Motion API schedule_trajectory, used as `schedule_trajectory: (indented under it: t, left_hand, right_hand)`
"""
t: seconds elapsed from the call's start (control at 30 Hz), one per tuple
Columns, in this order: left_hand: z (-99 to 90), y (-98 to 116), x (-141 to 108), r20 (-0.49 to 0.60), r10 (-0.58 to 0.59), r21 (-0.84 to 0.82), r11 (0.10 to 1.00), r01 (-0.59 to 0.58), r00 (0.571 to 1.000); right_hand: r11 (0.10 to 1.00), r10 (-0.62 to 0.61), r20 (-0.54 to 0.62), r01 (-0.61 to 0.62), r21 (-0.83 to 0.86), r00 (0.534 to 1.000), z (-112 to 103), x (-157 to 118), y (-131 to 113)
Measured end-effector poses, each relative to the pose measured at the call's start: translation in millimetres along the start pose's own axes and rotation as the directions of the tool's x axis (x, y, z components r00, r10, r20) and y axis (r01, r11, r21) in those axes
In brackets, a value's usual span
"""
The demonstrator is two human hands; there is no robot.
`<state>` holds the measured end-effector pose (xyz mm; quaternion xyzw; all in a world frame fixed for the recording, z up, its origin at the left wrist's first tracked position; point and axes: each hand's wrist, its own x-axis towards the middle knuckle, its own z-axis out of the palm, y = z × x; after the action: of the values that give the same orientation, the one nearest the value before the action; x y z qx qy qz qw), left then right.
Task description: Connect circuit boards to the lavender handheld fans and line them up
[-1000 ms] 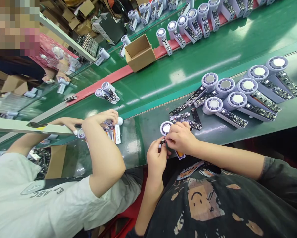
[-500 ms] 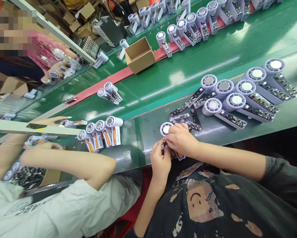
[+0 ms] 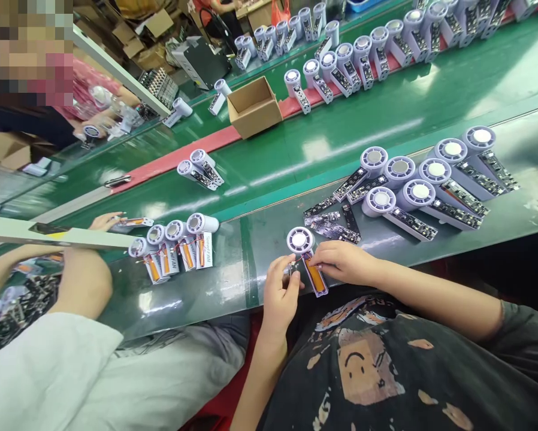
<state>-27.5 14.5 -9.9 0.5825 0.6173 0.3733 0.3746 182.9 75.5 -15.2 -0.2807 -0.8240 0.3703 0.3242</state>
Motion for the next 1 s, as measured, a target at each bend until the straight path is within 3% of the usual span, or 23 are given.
schedule_trajectory:
  t: [0.07, 0.13, 0.2, 0.27, 0.33, 0.43, 0.6, 0.77, 0.83, 0.9, 1.0]
  left_hand:
    - [-2.3, 0, 2, 0.018, 0.066, 0.038, 0.997, -0.067, 0.998]
    - [-4.6, 0, 3, 0.029, 0.103, 0.079, 0.991, -0.105, 0.994]
    - [-6.5, 0, 3, 0.058, 0.126, 0.125, 0.983, -0.132, 0.99]
    - [-7.0, 2, 3, 0.11, 0.149, 0.176, 0.97, -0.167, 0.983]
    - [-5.8, 6, 3, 0.151, 0.173, 0.242, 0.948, -0.206, 0.973]
    - [-2.2, 15, 3, 0.153, 0.198, 0.333, 0.912, -0.24, 0.968]
    - [3.8, 24, 4, 0.228, 0.098, 0.388, 0.904, -0.183, 0.969]
    - [11.0, 22, 2, 0.274, 0.107, 0.491, 0.839, -0.235, 0.956]
    - [13.5, 20, 1, 0.284, 0.126, 0.494, 0.831, -0.257, 0.951]
    - [15.1, 16, 0, 0.27, 0.158, 0.44, 0.857, -0.268, 0.95]
    - [16.9, 6, -2, 0.156, 0.216, 0.263, 0.932, -0.251, 0.964]
  right_hand:
    - [0.985, 0.108, -0.075, -0.096, 0.146, 0.991, 4, 3, 2]
    - [0.911, 0.3, -0.128, -0.243, 0.334, 0.945, 6, 6, 2]
    - [0.767, 0.482, -0.089, -0.371, 0.523, 0.872, 6, 10, 1]
    - [0.618, 0.578, -0.002, -0.436, 0.654, 0.816, 6, 13, -1]
    - [0.532, 0.604, 0.056, -0.454, 0.715, 0.795, 8, 14, -4]
    - [0.479, 0.613, 0.097, -0.467, 0.743, 0.784, 10, 15, -7]
    - [0.414, 0.6, 0.086, -0.401, 0.817, 0.795, 6, 16, -7]
    - [0.461, 0.626, 0.027, -0.397, 0.794, 0.779, -1, 17, -7]
    - [0.519, 0.567, 0.05, -0.404, 0.753, 0.822, -3, 18, -8]
    - [0.668, 0.442, 0.042, -0.36, 0.651, 0.896, -3, 18, -8]
    - [0.901, 0.22, -0.06, -0.179, 0.396, 0.974, -2, 18, -8]
